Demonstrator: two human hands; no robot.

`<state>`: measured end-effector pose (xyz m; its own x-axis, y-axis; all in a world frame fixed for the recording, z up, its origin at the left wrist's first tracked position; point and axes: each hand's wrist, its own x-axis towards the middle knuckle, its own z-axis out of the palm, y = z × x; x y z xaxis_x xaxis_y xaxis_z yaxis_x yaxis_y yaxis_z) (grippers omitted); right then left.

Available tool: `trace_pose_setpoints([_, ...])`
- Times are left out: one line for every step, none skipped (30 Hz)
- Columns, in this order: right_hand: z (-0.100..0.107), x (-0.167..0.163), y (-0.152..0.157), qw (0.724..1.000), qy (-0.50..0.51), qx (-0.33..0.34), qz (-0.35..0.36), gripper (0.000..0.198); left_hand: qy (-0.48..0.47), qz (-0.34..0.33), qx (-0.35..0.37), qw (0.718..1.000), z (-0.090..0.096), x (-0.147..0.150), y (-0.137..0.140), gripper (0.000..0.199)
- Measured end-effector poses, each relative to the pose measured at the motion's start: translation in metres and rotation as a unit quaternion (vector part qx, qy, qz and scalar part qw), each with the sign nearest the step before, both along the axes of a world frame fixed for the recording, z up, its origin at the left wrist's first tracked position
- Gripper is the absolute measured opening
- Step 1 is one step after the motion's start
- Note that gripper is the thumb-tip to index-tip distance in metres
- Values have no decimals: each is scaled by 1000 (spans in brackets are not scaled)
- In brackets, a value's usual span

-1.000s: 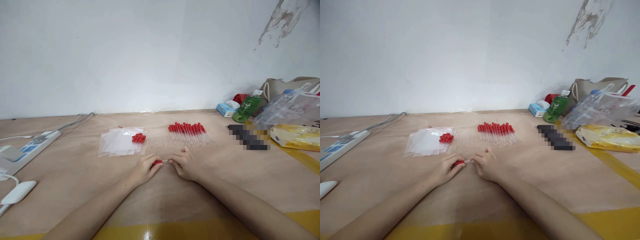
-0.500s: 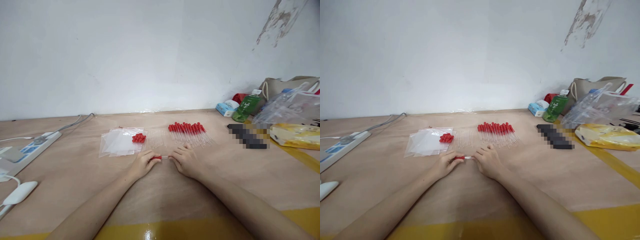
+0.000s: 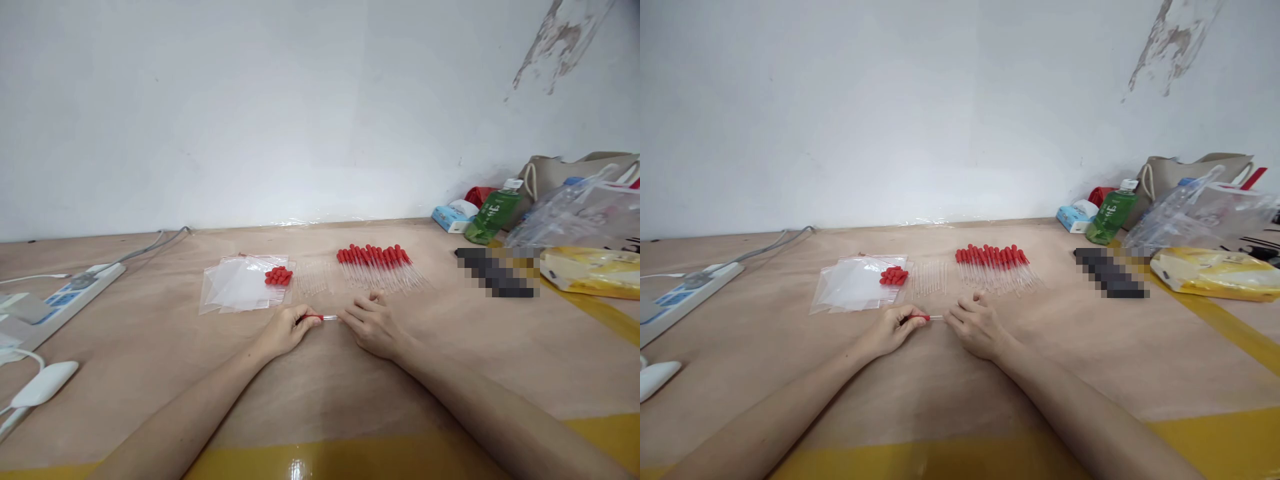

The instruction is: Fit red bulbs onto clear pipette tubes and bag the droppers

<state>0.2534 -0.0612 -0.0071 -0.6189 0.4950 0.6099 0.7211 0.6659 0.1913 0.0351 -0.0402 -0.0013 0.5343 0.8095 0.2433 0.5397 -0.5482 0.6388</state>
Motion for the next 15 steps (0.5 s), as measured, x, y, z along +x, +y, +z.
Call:
trace_pose_setpoints([1,0,-1,1000,-5,2,-1,23,0,1,-2,1000,0,0,0,25])
trace_pose_setpoints([1,-1,-1,1000,-9,1,-2,23,1,1,-2,1000,0,0,1,25])
trace_pose_setpoints([2,-1,-2,1000,-11,-4,-5,23,1,-2,3,1000,1,0,1,26])
trace_pose_setpoints([3,-2,-2,1000,-8,-16,-12,23,0,-7,17,1000,2,0,1,24])
trace_pose_setpoints([3,-2,-2,999,3,-36,-22,22,-2,-10,40,999,3,0,1,22])
trace_pose_setpoints([5,-2,-1,997,21,-64,-38,21,-2,-8,73,997,5,0,1,21])
trace_pose_setpoints([6,-2,1,992,48,-100,-62,20,-1,1,110,994,6,0,1,28])
trace_pose_setpoints([8,-2,4,982,83,-145,-90,19,2,15,149,989,6,1,1,40])
trace_pose_setpoints([11,-2,8,966,123,-191,-123,20,6,32,183,983,7,1,1,50])
trace_pose_setpoints([14,-3,14,946,162,-232,-156,21,11,45,207,977,7,1,2,54])
trace_pose_setpoints([17,-4,22,926,196,-263,-190,23,16,51,222,974,6,2,2,51])
trace_pose_setpoints([20,-6,30,907,221,-284,-221,24,20,49,231,972,5,2,3,44])
trace_pose_setpoints([23,-9,39,893,234,-291,-250,26,22,44,233,971,4,2,3,36])
trace_pose_setpoints([26,-12,48,885,236,-292,-275,26,23,38,231,972,3,2,4,28])
trace_pose_setpoints([27,-17,57,879,231,-292,-298,27,23,34,228,973,2,1,5,23])
